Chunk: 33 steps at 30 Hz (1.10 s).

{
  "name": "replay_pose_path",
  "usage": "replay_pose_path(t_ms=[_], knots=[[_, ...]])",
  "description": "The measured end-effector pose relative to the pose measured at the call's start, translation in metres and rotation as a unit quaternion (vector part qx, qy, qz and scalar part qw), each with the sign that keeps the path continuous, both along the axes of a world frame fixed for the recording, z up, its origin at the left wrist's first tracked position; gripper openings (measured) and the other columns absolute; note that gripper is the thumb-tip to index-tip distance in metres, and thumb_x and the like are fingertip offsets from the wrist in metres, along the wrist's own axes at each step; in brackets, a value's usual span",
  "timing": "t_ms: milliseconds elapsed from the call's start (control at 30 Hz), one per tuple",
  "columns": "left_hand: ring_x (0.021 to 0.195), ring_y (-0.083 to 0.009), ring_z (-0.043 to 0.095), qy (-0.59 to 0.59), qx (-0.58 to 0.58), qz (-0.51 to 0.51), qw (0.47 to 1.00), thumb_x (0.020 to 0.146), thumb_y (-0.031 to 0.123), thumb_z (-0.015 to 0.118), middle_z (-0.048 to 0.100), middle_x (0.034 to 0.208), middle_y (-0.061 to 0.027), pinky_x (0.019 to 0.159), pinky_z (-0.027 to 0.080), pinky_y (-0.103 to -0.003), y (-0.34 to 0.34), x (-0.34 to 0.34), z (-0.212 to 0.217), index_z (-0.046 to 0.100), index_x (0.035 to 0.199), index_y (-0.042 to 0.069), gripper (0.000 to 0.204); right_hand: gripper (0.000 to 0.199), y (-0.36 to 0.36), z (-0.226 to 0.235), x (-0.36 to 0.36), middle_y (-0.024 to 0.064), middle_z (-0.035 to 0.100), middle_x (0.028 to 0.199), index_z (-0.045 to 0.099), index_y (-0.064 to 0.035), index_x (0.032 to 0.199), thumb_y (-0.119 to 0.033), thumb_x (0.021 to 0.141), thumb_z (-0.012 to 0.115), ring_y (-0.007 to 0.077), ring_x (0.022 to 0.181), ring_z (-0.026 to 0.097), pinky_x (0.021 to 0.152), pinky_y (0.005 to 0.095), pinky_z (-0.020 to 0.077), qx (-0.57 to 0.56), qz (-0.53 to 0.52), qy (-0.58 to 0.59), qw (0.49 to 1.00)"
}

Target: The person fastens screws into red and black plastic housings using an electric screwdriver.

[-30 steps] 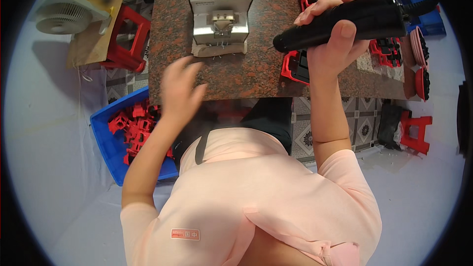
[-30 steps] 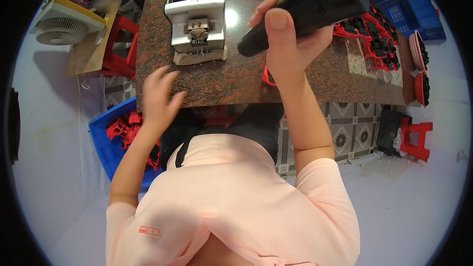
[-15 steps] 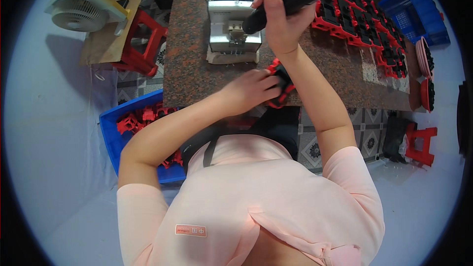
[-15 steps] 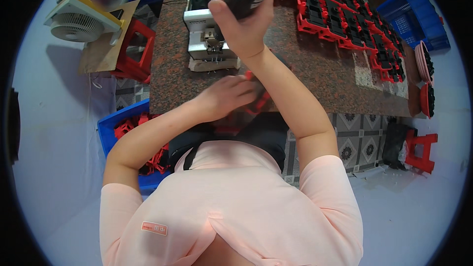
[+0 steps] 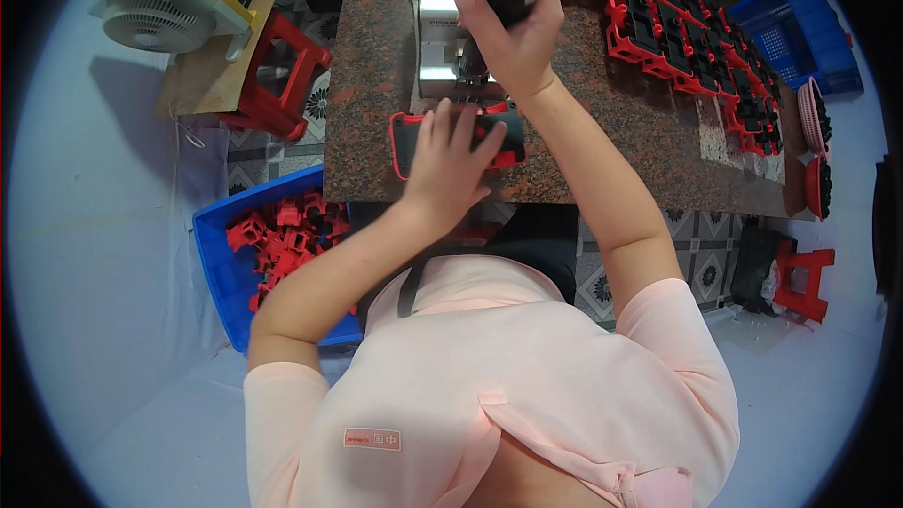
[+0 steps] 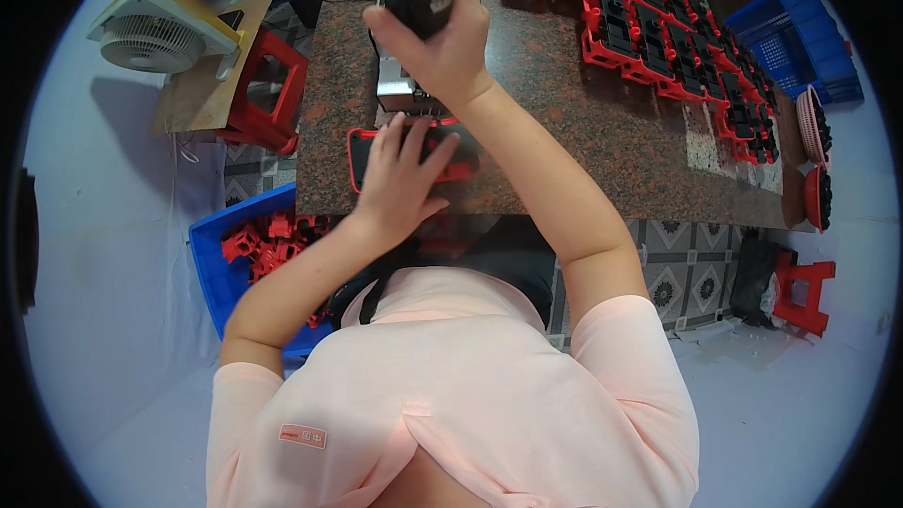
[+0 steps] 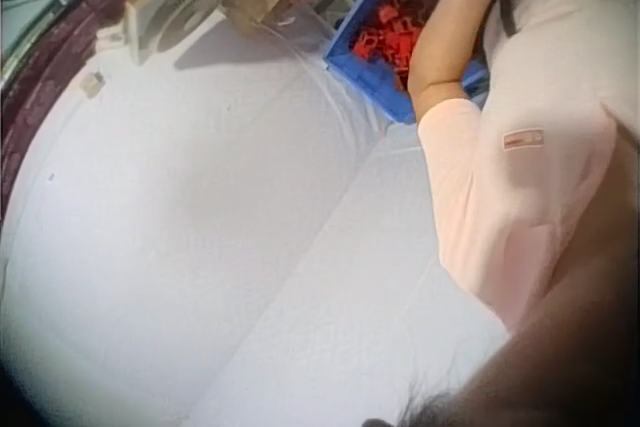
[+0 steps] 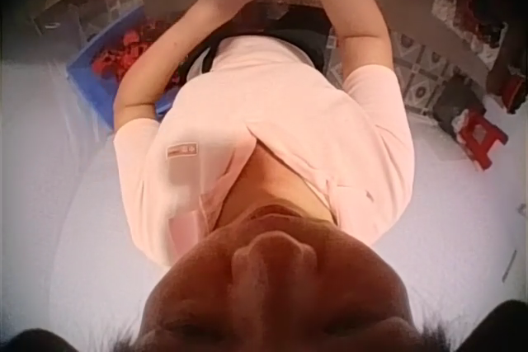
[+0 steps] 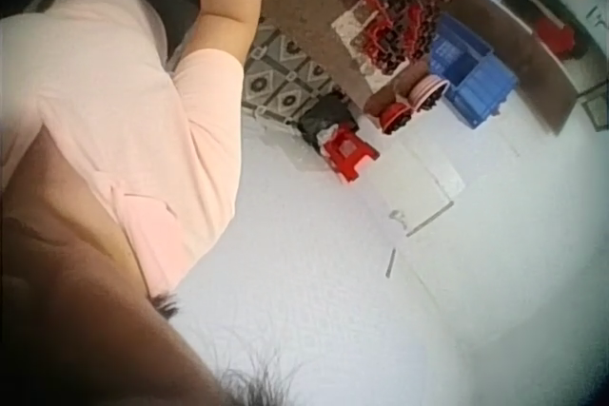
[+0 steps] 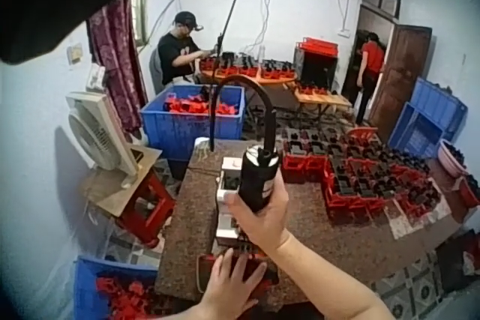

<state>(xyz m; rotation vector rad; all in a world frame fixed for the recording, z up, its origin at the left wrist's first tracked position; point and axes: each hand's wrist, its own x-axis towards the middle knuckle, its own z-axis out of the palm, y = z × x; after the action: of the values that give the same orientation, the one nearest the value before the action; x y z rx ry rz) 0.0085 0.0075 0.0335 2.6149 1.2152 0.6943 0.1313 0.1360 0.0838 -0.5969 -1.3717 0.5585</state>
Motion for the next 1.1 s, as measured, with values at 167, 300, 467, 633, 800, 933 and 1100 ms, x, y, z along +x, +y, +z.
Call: replay_pose_path(t_ms=[167, 300, 467, 633, 800, 933, 1100], knots=[[0.119, -0.0441, 0.046, 0.08, 0.095, 0.087, 0.988, 0.075, 0.014, 0.071, 0.049, 0.126, -0.0175, 0.102, 0.037, -0.055, -0.002, 0.02, -0.034, 0.053, 0.132, 0.025, 0.06, 0.029, -0.005, 0.029, -0.005, -0.0013, 0.051, 0.062, 0.051, -0.0058, 0.101, -0.026, 0.093, 0.07, 0.0088, 0.051, 0.047, 0.049, 0.0258, 0.039, -0.054, 0.074, 0.032, 0.995], [0.114, -0.0432, 0.05, 0.031, 0.154, 0.082, 0.984, 0.079, 0.014, 0.066, 0.053, 0.123, -0.0143, 0.099, 0.04, -0.054, 0.006, 0.024, -0.044, 0.064, 0.119, 0.021, 0.04, 0.034, -0.029, 0.032, -0.023, 0.0037, 0.064, 0.076, 0.052, -0.0019, 0.097, -0.018, 0.085, 0.079, 0.0109, 0.062, 0.063, 0.055, 0.0247, 0.0506, -0.073, 0.158, 0.124, 0.977], [0.108, -0.0416, 0.055, -0.026, 0.172, 0.086, 0.981, 0.079, 0.016, 0.066, 0.059, 0.113, -0.0133, 0.098, 0.042, -0.055, 0.01, 0.027, -0.046, 0.071, 0.106, 0.018, 0.028, 0.043, -0.038, 0.021, -0.041, 0.0109, 0.064, 0.077, 0.045, 0.0024, 0.113, -0.029, 0.094, 0.066, 0.0152, 0.06, 0.062, 0.054, 0.0278, 0.0515, 0.033, 0.153, 0.035, 0.987], [0.108, -0.0389, 0.056, -0.002, 0.17, 0.103, 0.98, 0.077, 0.017, 0.067, 0.061, 0.106, -0.0128, 0.097, 0.044, -0.054, 0.011, 0.028, -0.047, 0.071, 0.108, 0.014, 0.032, 0.039, -0.039, 0.017, -0.047, 0.0106, 0.064, 0.077, 0.046, 0.002, 0.113, -0.021, 0.091, 0.069, 0.0152, 0.061, 0.062, 0.056, 0.0272, 0.0513, 0.027, 0.15, 0.029, 0.988], [0.106, -0.0305, 0.06, 0.018, 0.203, 0.119, 0.972, 0.078, 0.021, 0.067, 0.063, 0.101, -0.0105, 0.096, 0.045, -0.051, 0.012, 0.03, -0.067, 0.069, 0.109, 0.009, 0.034, 0.054, -0.046, 0.018, -0.054, 0.0031, 0.064, 0.083, 0.052, -0.0026, 0.113, -0.019, 0.075, 0.086, 0.0095, 0.07, 0.062, 0.063, 0.0234, 0.0499, 0.001, 0.112, -0.064, 0.992], [0.107, -0.0283, 0.06, -0.016, 0.134, 0.116, 0.984, 0.079, 0.021, 0.066, 0.063, 0.104, -0.01, 0.097, 0.045, -0.05, 0.013, 0.034, -0.076, 0.068, 0.109, 0.008, 0.033, 0.055, -0.049, 0.012, -0.063, 0.0037, 0.065, 0.084, 0.054, -0.0035, 0.11, -0.023, 0.072, 0.088, 0.0106, 0.072, 0.063, 0.064, 0.0245, 0.0502, -0.045, 0.112, -0.03, 0.992], [0.111, -0.0337, 0.057, -0.026, 0.083, 0.104, 0.991, 0.081, 0.019, 0.064, 0.06, 0.111, -0.0114, 0.098, 0.044, -0.052, 0.011, 0.032, -0.055, 0.068, 0.109, 0.011, 0.03, 0.045, -0.037, 0.009, -0.053, 0.003, 0.066, 0.081, 0.055, -0.0035, 0.107, -0.018, 0.076, 0.085, 0.0112, 0.069, 0.064, 0.062, 0.0249, 0.0521, -0.036, 0.152, -0.01, 0.988]])
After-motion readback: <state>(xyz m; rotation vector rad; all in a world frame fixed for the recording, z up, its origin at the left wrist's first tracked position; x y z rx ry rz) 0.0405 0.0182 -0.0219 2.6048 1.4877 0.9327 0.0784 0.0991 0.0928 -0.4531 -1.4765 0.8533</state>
